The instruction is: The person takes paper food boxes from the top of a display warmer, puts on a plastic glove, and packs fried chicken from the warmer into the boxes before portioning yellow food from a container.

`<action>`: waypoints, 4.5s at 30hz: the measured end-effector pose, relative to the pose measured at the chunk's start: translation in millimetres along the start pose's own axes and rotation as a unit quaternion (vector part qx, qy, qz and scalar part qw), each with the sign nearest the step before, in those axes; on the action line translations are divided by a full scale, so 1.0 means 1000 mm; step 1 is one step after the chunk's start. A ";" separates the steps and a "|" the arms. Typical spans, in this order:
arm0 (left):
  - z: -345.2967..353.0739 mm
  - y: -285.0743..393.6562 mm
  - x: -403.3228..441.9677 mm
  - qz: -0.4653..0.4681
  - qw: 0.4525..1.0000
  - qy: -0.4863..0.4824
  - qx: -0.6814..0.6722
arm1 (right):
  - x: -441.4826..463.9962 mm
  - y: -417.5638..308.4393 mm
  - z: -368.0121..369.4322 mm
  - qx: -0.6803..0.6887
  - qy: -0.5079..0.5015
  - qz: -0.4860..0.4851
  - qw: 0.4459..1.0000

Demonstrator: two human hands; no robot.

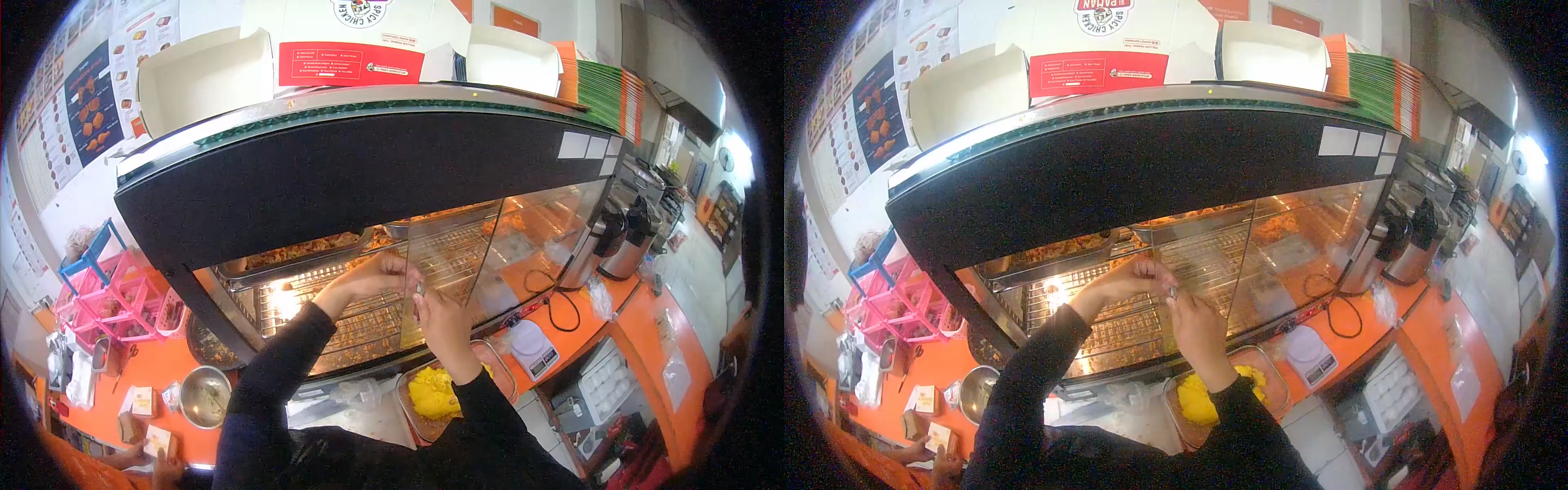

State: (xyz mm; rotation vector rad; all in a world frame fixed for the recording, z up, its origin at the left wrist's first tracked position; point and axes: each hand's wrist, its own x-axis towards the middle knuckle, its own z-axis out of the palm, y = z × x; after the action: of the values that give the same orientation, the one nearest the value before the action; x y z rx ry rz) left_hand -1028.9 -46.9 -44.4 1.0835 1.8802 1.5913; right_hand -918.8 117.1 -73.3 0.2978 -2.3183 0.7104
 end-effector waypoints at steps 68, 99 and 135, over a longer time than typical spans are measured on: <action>0.004 0.007 -0.001 -0.036 0.999 0.031 0.013 | -0.001 0.001 0.003 -0.023 -0.009 0.004 1.000; 0.009 0.006 -0.001 -0.099 0.994 0.046 -0.011 | -0.003 0.000 0.006 0.003 0.039 0.001 0.999; -0.004 0.009 0.006 -0.072 0.995 0.009 0.074 | -0.001 0.001 0.005 -0.026 0.005 0.012 1.000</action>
State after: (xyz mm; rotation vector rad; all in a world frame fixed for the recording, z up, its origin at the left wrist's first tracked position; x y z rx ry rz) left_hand -1032.9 -44.4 -33.9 0.9707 2.0666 1.4049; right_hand -920.9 114.6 -77.8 0.2427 -2.3309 0.6599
